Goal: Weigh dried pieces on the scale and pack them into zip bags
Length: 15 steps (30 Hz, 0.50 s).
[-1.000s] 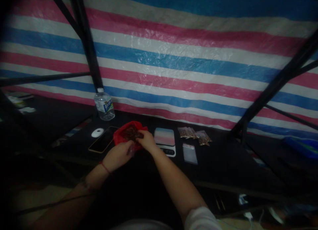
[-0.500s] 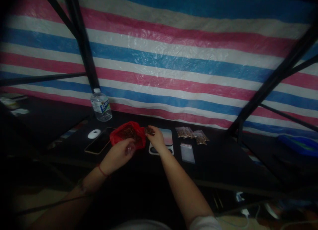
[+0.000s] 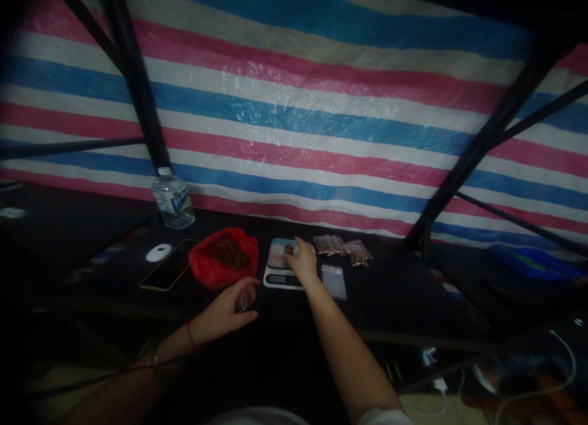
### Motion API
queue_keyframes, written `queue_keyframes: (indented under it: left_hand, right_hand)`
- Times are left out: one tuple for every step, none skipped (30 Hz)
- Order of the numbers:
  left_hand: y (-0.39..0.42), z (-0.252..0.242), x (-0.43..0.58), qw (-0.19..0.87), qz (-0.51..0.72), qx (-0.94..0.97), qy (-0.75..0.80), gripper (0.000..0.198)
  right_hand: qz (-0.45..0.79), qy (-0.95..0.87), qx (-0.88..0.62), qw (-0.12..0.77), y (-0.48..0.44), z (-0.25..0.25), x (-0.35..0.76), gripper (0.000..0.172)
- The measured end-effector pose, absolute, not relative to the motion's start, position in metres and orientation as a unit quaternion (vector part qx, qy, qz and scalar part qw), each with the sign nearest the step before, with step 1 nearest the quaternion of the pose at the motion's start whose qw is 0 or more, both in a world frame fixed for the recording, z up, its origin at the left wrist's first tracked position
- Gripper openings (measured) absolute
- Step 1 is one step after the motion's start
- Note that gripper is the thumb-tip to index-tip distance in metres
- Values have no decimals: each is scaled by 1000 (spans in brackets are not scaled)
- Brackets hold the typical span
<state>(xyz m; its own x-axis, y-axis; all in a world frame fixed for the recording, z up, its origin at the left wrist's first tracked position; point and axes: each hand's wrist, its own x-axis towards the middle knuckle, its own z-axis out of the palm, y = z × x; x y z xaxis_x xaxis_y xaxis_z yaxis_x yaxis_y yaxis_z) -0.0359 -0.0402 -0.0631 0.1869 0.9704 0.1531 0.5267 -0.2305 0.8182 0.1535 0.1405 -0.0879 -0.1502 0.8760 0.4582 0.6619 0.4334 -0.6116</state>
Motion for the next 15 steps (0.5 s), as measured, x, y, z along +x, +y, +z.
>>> queue_keyframes:
  left_hand:
    - [-40, -65, -36, 322, 355, 702, 527, 49]
    - [-39, -66, -36, 327, 359, 701, 522, 47]
    - [-39, -67, -36, 329, 360, 701, 520, 44]
    - [-39, -68, -35, 330, 359, 702, 520, 43]
    - [-38, -68, -34, 330, 354, 703, 521, 42]
    - [-38, -68, -33, 326, 348, 705, 525, 40]
    - [-38, -67, -32, 319, 342, 708, 530, 38]
    - [-38, -66, -31, 309, 335, 712, 534, 36]
    - [-38, -65, -31, 298, 328, 717, 539, 33]
    - [-38, -64, -31, 288, 319, 722, 542, 29]
    - [-38, -64, -31, 281, 310, 727, 544, 26]
    - [-38, -63, -31, 277, 303, 732, 544, 24]
    - [-39, -62, -31, 276, 296, 737, 542, 23]
    - [-39, -62, -31, 277, 290, 741, 539, 22]
    - [-40, -62, -31, 278, 284, 745, 536, 22]
  right_hand:
    - [121, -743, -507, 420, 137, -85, 153, 53]
    - [116, -742, -494, 439, 132, -82, 151, 52]
    - [124, -745, -476, 451, 127, -78, 149, 47]
    - [146, -754, -453, 452, 122, -74, 145, 41]
    - [177, -769, -426, 442, 117, -70, 140, 34]
    - [209, -789, -398, 419, 112, -66, 133, 29]
    - [236, -809, -371, 391, 107, -62, 125, 26]
    - [252, -829, -346, 360, 104, -59, 115, 25]
    - [255, -849, -324, 332, 102, -56, 104, 26]
    - [251, -868, -301, 305, 101, -55, 92, 28]
    - [245, -886, -280, 278, 101, -54, 79, 30]
    - [237, -901, -262, 253, 103, -54, 65, 32]
    - [229, -913, -247, 231, 105, -55, 52, 33]
    - [220, -922, -236, 213, 108, -57, 39, 34]
    - [209, -930, -229, 199, 112, -59, 26, 36]
